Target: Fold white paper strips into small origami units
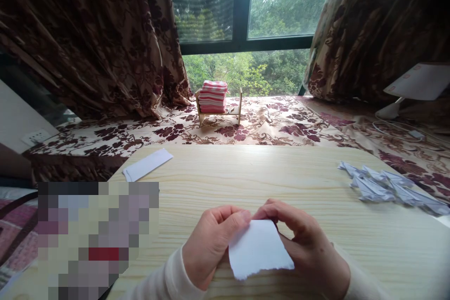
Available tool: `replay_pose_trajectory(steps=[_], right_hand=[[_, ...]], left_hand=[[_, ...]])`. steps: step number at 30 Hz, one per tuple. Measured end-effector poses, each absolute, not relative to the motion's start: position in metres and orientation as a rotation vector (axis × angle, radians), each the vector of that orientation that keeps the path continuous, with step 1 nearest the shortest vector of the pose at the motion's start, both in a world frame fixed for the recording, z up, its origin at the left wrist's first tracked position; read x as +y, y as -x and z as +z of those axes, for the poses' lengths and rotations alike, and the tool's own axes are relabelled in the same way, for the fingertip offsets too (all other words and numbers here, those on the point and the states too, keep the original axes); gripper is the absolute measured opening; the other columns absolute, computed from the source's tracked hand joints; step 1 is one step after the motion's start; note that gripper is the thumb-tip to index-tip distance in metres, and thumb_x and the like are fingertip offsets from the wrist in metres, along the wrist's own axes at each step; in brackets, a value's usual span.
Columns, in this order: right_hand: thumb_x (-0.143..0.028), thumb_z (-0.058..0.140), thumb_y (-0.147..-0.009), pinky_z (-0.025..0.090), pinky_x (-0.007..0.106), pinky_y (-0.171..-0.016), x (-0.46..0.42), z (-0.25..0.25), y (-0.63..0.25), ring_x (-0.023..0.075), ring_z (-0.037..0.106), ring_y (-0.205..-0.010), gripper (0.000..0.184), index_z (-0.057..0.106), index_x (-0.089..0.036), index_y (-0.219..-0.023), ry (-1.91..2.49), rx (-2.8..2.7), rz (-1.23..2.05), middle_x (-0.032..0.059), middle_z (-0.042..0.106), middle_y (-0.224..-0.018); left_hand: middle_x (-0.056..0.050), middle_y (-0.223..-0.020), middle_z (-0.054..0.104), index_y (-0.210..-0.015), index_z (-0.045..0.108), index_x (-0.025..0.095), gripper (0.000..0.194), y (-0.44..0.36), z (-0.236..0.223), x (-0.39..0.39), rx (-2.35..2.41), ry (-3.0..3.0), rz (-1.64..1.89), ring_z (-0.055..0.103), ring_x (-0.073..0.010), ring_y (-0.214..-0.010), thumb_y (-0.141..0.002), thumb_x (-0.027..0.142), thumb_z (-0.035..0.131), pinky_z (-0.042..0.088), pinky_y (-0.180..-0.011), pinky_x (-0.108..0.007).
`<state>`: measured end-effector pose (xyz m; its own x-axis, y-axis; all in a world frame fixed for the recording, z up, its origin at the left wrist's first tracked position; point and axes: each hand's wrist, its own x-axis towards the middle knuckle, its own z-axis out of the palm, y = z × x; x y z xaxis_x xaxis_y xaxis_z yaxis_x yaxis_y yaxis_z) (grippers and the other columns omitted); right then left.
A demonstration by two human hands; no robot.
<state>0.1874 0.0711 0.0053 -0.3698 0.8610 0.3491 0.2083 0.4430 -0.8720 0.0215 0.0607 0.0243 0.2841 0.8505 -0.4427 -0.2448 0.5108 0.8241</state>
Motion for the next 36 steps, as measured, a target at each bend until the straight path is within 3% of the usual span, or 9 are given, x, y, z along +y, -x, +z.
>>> replay_pose_trajectory(steps=[6, 9, 15, 21, 31, 34, 36], right_hand=[[-0.015, 0.053, -0.08, 0.044, 0.021, -0.056, 0.073, 0.002, -0.187, 0.0109, 0.052, -0.062, 0.009, 0.06, -0.019, -0.082, 0.897, -1.77, 0.885, 0.0011, 0.058, -0.069], [-0.023, 0.055, -0.08, 0.045, 0.022, -0.058, 0.075, 0.005, -0.189, 0.0116, 0.054, -0.064, 0.006, 0.06, -0.019, -0.081, 0.953, -1.677, 0.99, 0.0014, 0.058, -0.072], [-0.043, 0.047, -0.085, 0.047, 0.024, -0.063, 0.076, 0.019, -0.195, 0.0116, 0.054, -0.068, 0.027, 0.048, -0.022, -0.102, 0.985, -1.404, 1.301, 0.0003, 0.058, -0.077], [-0.031, 0.052, -0.084, 0.048, 0.029, -0.072, 0.07, 0.012, -0.193, 0.0131, 0.056, -0.077, 0.018, 0.041, -0.025, -0.097, 0.994, -1.543, 1.214, 0.0002, 0.057, -0.087], [-0.02, 0.053, -0.082, 0.05, 0.024, -0.065, 0.068, 0.011, -0.191, 0.0105, 0.057, -0.072, 0.024, 0.043, -0.027, -0.103, 0.987, -1.595, 0.835, 0.0012, 0.054, -0.098], [-0.02, 0.053, -0.082, 0.049, 0.022, -0.062, 0.068, 0.01, -0.189, 0.0089, 0.057, -0.069, 0.029, 0.041, -0.028, -0.106, 0.961, -1.536, 0.839, 0.0017, 0.053, -0.102], [-0.022, 0.053, -0.082, 0.048, 0.022, -0.063, 0.07, 0.009, -0.188, 0.0103, 0.057, -0.071, 0.02, 0.046, -0.025, -0.1, 0.979, -1.548, 0.919, 0.0021, 0.055, -0.098]], left_hand=[[-0.002, -0.065, 0.059, -0.074, 0.065, 0.01, 0.029, -0.023, 0.028, 0.06, 1.112, -0.918, 0.746, 0.048, -0.0093, -0.06, -0.067, 0.038, 0.067, 0.037, -0.057, -0.02], [-0.001, -0.061, 0.058, -0.072, 0.066, 0.01, 0.028, -0.024, 0.028, 0.06, 1.095, -0.97, 0.753, 0.048, -0.0093, -0.058, -0.067, 0.037, 0.067, 0.039, -0.055, -0.02], [-0.004, -0.074, 0.064, -0.082, 0.067, 0.013, 0.03, -0.022, 0.023, 0.062, 1.117, -0.731, 1.033, 0.055, -0.0143, -0.068, -0.065, 0.038, 0.071, 0.047, -0.063, -0.026], [-0.005, -0.075, 0.066, -0.082, 0.068, 0.015, 0.026, -0.023, 0.021, 0.062, 1.083, -0.689, 1.09, 0.058, -0.0158, -0.071, -0.064, 0.033, 0.073, 0.048, -0.066, -0.027], [-0.002, -0.067, 0.063, -0.073, 0.067, 0.013, 0.022, -0.029, 0.02, 0.059, 1.14, -0.786, 1.07, 0.054, -0.0114, -0.061, -0.062, 0.031, 0.073, 0.047, -0.057, -0.021], [-0.002, -0.069, 0.063, -0.075, 0.066, 0.012, 0.023, -0.029, 0.021, 0.058, 1.135, -0.765, 1.084, 0.055, -0.012, -0.063, -0.063, 0.031, 0.073, 0.047, -0.058, -0.022], [-0.002, -0.07, 0.063, -0.075, 0.066, 0.012, 0.023, -0.029, 0.021, 0.058, 1.133, -0.77, 1.081, 0.055, -0.012, -0.064, -0.063, 0.031, 0.073, 0.047, -0.058, -0.022]])
